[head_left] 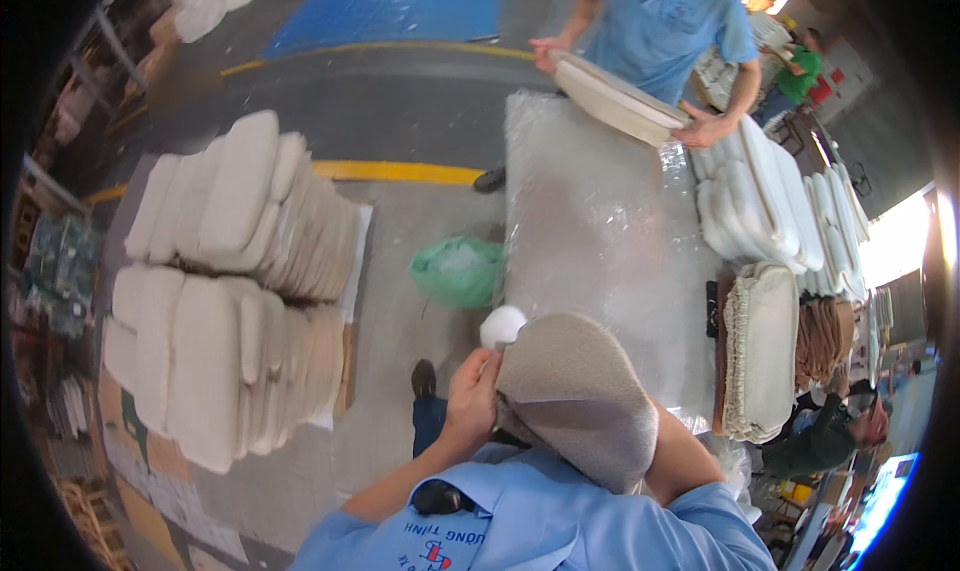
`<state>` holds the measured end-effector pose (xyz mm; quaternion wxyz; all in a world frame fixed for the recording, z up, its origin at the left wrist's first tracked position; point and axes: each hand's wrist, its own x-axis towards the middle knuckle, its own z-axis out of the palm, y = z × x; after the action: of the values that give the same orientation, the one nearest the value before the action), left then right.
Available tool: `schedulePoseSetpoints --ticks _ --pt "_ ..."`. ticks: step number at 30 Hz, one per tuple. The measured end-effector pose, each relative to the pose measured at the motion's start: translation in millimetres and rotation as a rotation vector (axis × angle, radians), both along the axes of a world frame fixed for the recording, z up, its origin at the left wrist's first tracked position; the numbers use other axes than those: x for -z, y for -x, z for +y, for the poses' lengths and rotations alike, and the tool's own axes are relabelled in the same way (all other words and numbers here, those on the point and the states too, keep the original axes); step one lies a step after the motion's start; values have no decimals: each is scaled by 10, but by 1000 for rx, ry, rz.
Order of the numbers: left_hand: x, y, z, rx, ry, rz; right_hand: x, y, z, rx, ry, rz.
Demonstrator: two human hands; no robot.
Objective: The person inserts white foam inserts into beige fabric cushion covers at a worktable, then folds and stacks the finished cushions. The person handles each cushion one at a time, aligning the foam and smoothing the cover before placing it on a growing stack.
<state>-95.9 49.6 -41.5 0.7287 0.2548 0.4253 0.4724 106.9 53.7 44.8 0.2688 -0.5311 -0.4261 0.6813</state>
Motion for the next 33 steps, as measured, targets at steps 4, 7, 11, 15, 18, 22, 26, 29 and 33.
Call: schedulePoseSetpoints --ticks 4,7,11,15,18,22,26,29,33 --pt "-37 -46 28 -50 21 49 382 -77 177 -74 -180 -98" --pt "161 -11 187 -106 5 34 905 -32 613 -109 -310 -220" --pt "294 -129 451 -136 -58 10 1374 -43 982 -71 -391 -430" --pt "477 -80 667 -100 70 30 1574 70 1135 78 -381 -121" --pt "654 -31 689 151 -98 17 1848 57 1187 71 -417 -109" --pt "808 -28 810 311 -65 101 1205 130 1198 -9 -359 -284" --pt "841 -47 972 472 -102 172 1209 210 1357 -69 -266 -520" --pt "866 -73 1044 593 -128 227 1480 188 1415 -35 -96 -403" --pt "752 -263 1200 778 -239 281 2016 -16 1325 111 -135 -130"
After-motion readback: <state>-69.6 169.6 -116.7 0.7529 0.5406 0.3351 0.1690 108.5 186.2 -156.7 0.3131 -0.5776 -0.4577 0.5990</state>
